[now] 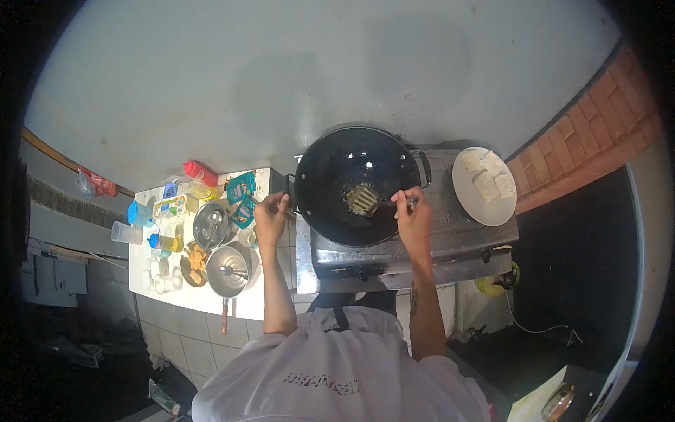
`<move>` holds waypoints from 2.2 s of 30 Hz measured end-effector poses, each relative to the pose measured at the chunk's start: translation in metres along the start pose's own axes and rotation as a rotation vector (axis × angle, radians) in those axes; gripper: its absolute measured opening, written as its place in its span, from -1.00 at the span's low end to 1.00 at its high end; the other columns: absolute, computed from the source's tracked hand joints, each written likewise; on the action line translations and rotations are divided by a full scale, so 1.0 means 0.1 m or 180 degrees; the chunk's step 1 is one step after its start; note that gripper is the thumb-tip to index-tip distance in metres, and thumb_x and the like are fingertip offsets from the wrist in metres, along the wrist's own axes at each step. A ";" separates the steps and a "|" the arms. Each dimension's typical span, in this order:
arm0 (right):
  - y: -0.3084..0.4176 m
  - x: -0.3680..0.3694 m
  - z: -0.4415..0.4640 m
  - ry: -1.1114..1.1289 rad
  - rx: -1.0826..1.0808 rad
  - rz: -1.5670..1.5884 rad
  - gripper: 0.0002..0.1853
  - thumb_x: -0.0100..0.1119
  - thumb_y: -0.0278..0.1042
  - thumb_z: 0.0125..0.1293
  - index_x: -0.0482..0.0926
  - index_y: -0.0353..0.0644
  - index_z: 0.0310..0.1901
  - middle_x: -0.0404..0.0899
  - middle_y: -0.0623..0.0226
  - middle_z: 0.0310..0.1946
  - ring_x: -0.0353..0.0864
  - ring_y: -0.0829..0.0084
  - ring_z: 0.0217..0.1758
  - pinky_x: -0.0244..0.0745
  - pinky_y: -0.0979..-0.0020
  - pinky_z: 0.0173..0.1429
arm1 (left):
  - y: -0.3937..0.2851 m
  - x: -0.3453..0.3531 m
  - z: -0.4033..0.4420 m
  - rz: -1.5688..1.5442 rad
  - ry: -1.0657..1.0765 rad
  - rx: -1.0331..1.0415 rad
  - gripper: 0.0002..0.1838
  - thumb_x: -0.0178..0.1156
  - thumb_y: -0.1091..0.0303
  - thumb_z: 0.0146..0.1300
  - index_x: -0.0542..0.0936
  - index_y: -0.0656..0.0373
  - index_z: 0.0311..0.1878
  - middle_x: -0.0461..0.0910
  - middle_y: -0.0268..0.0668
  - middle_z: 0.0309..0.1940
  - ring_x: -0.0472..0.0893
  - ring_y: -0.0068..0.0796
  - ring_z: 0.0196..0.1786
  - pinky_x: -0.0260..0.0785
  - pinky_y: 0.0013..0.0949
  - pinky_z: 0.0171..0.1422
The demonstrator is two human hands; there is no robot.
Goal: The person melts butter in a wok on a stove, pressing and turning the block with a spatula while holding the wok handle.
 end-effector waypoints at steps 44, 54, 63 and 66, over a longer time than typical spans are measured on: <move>0.16 -0.35 -0.30 -0.0076 -0.0234 0.0452 -0.88 0.08 -0.42 0.47 0.48 -0.30 -0.17 0.65 0.28 -0.23 0.48 0.70 -0.50 0.40 0.59 -0.45 | 0.01 -0.05 0.21 0.0140 0.0242 0.0104 -0.75 0.40 0.27 0.18 0.72 0.32 -0.28 0.64 -0.18 -0.57 0.57 -0.44 -0.51 0.39 -0.33 -0.34; 0.08 -0.29 -0.44 -0.0019 -0.0133 0.0585 -0.86 0.08 -0.42 0.46 0.46 -0.32 -0.22 0.67 0.23 -0.23 0.51 0.65 -0.50 0.42 0.57 -0.44 | -0.04 -0.03 0.23 0.0146 0.0192 0.0106 -0.76 0.39 0.29 0.18 0.70 0.33 -0.35 0.63 -0.20 -0.59 0.56 -0.49 -0.53 0.38 -0.36 -0.37; -0.13 -0.61 -0.60 0.0026 0.0156 0.0973 -0.87 0.09 -0.48 0.44 0.53 -0.38 -0.15 0.66 0.13 -0.10 0.61 0.55 -0.42 0.53 0.49 -0.37 | 0.11 0.04 0.24 -0.0032 -0.0020 0.0287 -0.76 0.40 0.30 0.16 0.68 0.32 -0.40 0.58 -0.25 -0.67 0.50 -0.52 -0.63 0.33 -0.38 -0.45; -0.22 -0.59 -0.64 0.0080 0.0189 0.0869 -0.89 0.09 -0.56 0.40 0.56 -0.39 -0.13 0.65 0.12 -0.09 0.63 0.51 -0.39 0.55 0.47 -0.35 | 0.04 0.04 0.23 0.0032 -0.0017 0.0248 -0.77 0.39 0.30 0.16 0.68 0.32 -0.40 0.59 -0.24 -0.66 0.50 -0.51 -0.62 0.33 -0.38 -0.45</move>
Point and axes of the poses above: each hand's wrist, its own z-axis towards the middle knuckle, its own x-axis out of the palm, y = z × x, the point moved 4 cm from there along z, towards the middle knuckle
